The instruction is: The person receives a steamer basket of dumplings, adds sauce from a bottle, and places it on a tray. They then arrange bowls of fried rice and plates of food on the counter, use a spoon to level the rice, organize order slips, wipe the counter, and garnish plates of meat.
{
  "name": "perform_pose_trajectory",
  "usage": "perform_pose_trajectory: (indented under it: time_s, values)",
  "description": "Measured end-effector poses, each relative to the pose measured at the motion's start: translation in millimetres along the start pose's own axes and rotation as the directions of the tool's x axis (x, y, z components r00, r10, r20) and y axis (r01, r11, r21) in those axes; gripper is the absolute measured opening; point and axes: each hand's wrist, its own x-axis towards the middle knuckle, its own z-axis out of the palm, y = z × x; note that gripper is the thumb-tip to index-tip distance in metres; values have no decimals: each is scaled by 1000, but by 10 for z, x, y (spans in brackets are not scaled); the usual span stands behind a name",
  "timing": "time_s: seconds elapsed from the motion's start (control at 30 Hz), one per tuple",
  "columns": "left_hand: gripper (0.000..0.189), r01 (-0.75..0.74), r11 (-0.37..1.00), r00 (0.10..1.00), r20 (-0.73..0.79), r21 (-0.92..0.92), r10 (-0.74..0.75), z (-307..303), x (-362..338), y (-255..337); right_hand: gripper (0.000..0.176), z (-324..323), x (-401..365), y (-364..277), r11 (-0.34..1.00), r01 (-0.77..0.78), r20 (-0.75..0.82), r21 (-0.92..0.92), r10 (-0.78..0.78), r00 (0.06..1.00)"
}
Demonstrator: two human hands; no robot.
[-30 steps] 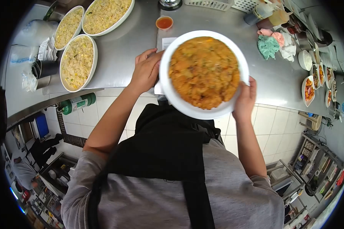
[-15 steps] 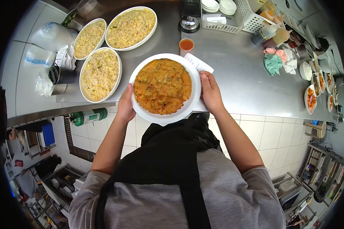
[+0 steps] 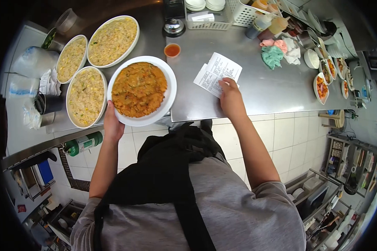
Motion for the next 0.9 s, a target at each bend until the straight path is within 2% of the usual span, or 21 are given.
perform_pose_trajectory:
  time_s: [0.07, 0.1, 0.13, 0.2, 0.27, 0.33, 0.37, 0.4, 0.43, 0.47, 0.5, 0.53, 0.57, 0.6, 0.63, 0.7, 0.77, 0.83, 0.87, 0.9]
  values:
    - [49, -20, 998, 998, -52, 55, 23, 38, 62, 16, 43, -6, -17, -85, 970, -88, 28, -225, 97, 995]
    - [48, -26, 995, 997, -63, 99, 32, 63, 55, 37, 42, 18, -47, -126, 927, -88, -38, -365, 80, 996]
    - [48, -23, 995, 998, -60, 99, 29, 87, 55, 41, 42, 15, -50, -138, 926, -92, -39, -367, 84, 996]
    - [47, -114, 993, 989, -95, 25, 116, 160, 36, 48, 44, -12, -48, -142, 862, -142, -20, -487, 152, 988]
    - [46, -111, 993, 992, -65, 28, 112, 221, -41, 22, 45, -32, -26, -141, 850, -132, -38, -510, 131, 991]
    - [46, -245, 966, 969, -1, 84, 246, 252, -88, -38, 45, -81, 20, -170, 849, -174, -60, -499, 167, 984]
    - [44, -236, 957, 960, -113, 171, 257, 179, -90, -145, 44, -24, 26, -82, 879, -108, -159, -465, 37, 987]
    - [44, -237, 956, 960, -108, 172, 257, 290, -176, -162, 44, 0, 28, -28, 878, -112, -163, -465, 39, 986]
    - [44, -306, 841, 882, -199, 447, 427, 441, -280, -213, 45, 2, 45, 26, 899, -64, -164, -433, -9, 986]
    - [44, -309, 656, 766, -230, 689, 601, 609, -380, -261, 45, -22, 84, 69, 916, -14, -169, -401, -59, 984]
    - [41, -315, 399, 684, -85, 861, 725, 739, -470, -315, 46, -57, 93, 78, 922, -12, -156, -387, -53, 986]
    - [31, -500, 183, 593, 181, 846, 785, 836, -498, -390, 46, -82, 103, 96, 923, -5, -146, -385, -56, 988]
    - [15, -663, 202, 612, 366, 721, 701, 987, -493, -438, 44, -107, 104, 122, 923, 13, -123, -384, -65, 990]
    - [7, -751, 215, 613, 540, 624, 576, 1217, -455, -489, 41, -137, 117, 151, 924, 32, -96, -382, -74, 993]
    - [7, -676, 284, 735, 596, 679, 324, 1535, -409, -497, 41, -191, 167, 178, 923, 43, -97, -381, -86, 992]
    - [19, -725, 217, 689, 677, 654, 259, 1966, -129, -837, 26, -310, 320, 232, 925, 106, 65, -365, -88, 994]
    - [25, -834, -10, 526, 801, 552, 286, 2250, 132, -1016, 12, -374, 826, 423, 961, 209, -47, -180, -221, 974]
    - [28, -802, -65, 560, 785, 594, 265, 2350, 179, -1139, 8, -527, 1554, 442, 907, 401, -196, -131, -420, 886]
    - [30, -773, -111, 590, 772, 624, 234, 2361, 209, -1176, 8, -620, 1898, 333, 918, 366, -189, -152, -391, 901]
    - [31, -775, -131, 576, 776, 618, 257, 2341, 226, -1206, 11, -592, 2325, 365, 900, 329, -54, -285, -358, 932]
